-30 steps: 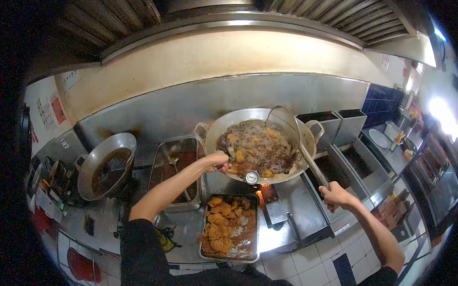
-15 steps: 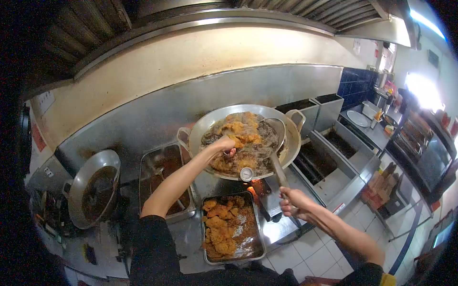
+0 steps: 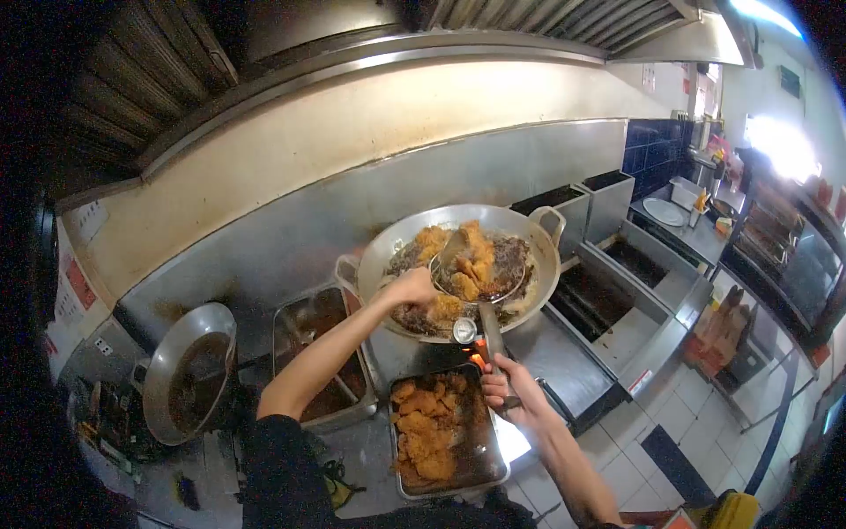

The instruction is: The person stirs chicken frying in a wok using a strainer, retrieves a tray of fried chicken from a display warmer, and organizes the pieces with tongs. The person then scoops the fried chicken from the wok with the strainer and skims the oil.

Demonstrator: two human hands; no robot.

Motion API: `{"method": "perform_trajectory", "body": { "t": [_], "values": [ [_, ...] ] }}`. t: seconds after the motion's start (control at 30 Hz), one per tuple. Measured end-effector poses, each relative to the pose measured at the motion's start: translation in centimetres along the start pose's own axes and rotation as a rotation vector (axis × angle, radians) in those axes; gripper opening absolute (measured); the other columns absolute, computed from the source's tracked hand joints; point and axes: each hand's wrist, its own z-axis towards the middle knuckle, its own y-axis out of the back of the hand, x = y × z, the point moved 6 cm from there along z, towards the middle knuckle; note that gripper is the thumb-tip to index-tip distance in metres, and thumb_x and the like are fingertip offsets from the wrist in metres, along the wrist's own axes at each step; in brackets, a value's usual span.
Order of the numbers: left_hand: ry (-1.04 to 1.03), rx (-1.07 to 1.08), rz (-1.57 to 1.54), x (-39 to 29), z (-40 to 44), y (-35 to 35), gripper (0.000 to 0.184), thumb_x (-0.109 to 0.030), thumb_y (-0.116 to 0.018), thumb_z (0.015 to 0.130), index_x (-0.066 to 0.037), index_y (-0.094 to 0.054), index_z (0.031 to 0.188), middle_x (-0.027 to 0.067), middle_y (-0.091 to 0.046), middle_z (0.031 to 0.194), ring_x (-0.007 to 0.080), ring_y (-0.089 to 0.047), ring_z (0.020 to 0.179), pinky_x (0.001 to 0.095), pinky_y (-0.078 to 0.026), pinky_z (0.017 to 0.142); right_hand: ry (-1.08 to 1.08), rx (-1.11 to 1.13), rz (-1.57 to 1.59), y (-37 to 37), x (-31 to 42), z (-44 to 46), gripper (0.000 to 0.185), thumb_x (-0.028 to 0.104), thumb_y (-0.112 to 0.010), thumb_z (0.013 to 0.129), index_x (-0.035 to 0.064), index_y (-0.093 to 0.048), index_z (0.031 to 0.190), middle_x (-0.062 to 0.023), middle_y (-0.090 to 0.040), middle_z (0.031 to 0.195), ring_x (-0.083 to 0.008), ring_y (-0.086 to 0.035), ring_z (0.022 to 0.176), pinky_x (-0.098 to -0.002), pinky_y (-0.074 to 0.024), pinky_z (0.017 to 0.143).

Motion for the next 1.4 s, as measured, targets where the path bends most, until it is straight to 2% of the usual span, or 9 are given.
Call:
{"method": "perform_trajectory", "body": {
  "t": [0.07,0.33,0.53,0.67,0.73,0.87,1.0,1.17,1.4],
  "values": [
    [0.132,0.177,-0.055,0.3,-1.7,0.6,0.029,-0.016,-0.059,0.07,0.009,-0.066,0.082,0.0295,-0.064,0.083,0.0392,-0.065,0.083,0.0447,-0.051,0.076,0.014,-0.004,0.037,1.4,0.8,1.2,0.024,0.03,-0.041,0.098,0.0088,-0.043,0.086,0.006,-0.035,0.055,-0.0046,-0.032,0.04,-0.0208,-0.0289,0.036],
    [0.194,-0.026,-0.111,5.4,-1.6,5.6,0.029,-0.013,-0.055,0.071,0.011,-0.064,0.084,0.0351,-0.06,0.089,0.0409,-0.063,0.091,0.0451,-0.05,0.078,0.067,0.001,-0.005,1.2,-0.2,0.6,0.023,0.031,-0.042,0.097,0.0098,-0.044,0.09,0.0052,-0.035,0.057,-0.0066,-0.034,0.043,-0.0224,-0.0297,0.038],
    [0.389,0.044,-0.096,12.1,1.3,3.0,0.021,-0.008,-0.055,0.069,0.011,-0.064,0.07,0.0331,-0.062,0.075,0.0428,-0.064,0.081,0.046,-0.052,0.071,0.178,-0.098,-0.2,1.6,-0.4,0.3,0.025,0.035,-0.044,0.097,0.0103,-0.045,0.093,0.0041,-0.037,0.059,-0.0085,-0.037,0.048,-0.025,-0.0333,0.045],
    [0.119,-0.104,0.062,15.1,6.4,-2.7,0.015,-0.001,-0.054,0.067,0.009,-0.061,0.059,0.0283,-0.06,0.062,0.0357,-0.062,0.052,0.0419,-0.049,0.05,0.132,-0.088,-0.183,1.5,0.0,0.0,0.025,0.035,-0.043,0.097,0.0102,-0.044,0.095,0.0032,-0.038,0.06,-0.0102,-0.039,0.049,-0.0262,-0.0343,0.046],
    [0.398,-0.005,-0.628,12.5,4.4,-4.3,0.017,0.003,-0.05,0.073,0.007,-0.059,0.059,0.0236,-0.059,0.058,0.0276,-0.056,0.041,0.0387,-0.043,0.039,0.164,-0.092,-0.251,2.2,0.1,0.8,0.026,0.035,-0.042,0.097,0.0095,-0.043,0.097,0.0025,-0.039,0.061,-0.011,-0.04,0.05,-0.0269,-0.0349,0.047],
    [0.513,0.014,-1.008,11.9,6.2,-6.5,0.027,-0.003,-0.041,0.087,0.008,-0.05,0.064,0.0162,-0.055,0.054,0.0226,-0.052,0.039,0.036,-0.037,0.033,0.148,-0.103,-0.209,0.9,-1.0,-0.4,0.027,0.035,-0.043,0.097,0.0086,-0.042,0.099,0.0014,-0.039,0.06,-0.0122,-0.04,0.049,-0.0293,-0.0361,0.046],
    [0.405,-0.072,-0.868,10.5,5.8,-5.3,0.018,-0.004,-0.039,0.088,0.007,-0.049,0.077,0.0157,-0.058,0.062,0.0203,-0.051,0.039,0.0357,-0.041,0.035,0.155,-0.124,-0.23,1.8,-0.2,1.2,0.025,0.034,-0.043,0.097,0.0089,-0.041,0.098,0.0001,-0.041,0.06,-0.0145,-0.041,0.047,-0.0313,-0.0373,0.046],
    [0.244,0.057,-0.606,7.6,3.9,-2.2,0.047,-0.004,-0.04,0.085,0.007,-0.045,0.131,0.0156,-0.057,0.059,0.0201,-0.052,0.041,0.0346,-0.044,0.041,0.17,-0.132,-0.222,0.5,-0.5,0.1,0.024,0.033,-0.04,0.098,0.009,-0.042,0.094,-0.0002,-0.04,0.059,-0.0153,-0.041,0.047,-0.0324,-0.037,0.046],
    [0.048,-0.057,-0.184,3.4,3.4,-0.1,0.043,-0.009,-0.042,0.085,0.007,-0.048,0.125,0.0292,-0.063,0.083,0.0371,-0.064,0.073,0.0459,-0.051,0.065,0.127,0.039,0.005,0.9,-1.1,1.7,0.023,0.033,-0.04,0.098,0.011,-0.043,0.092,0.0011,-0.038,0.059,-0.0139,-0.039,0.047,-0.031,-0.0351,0.044]
  ]
}}
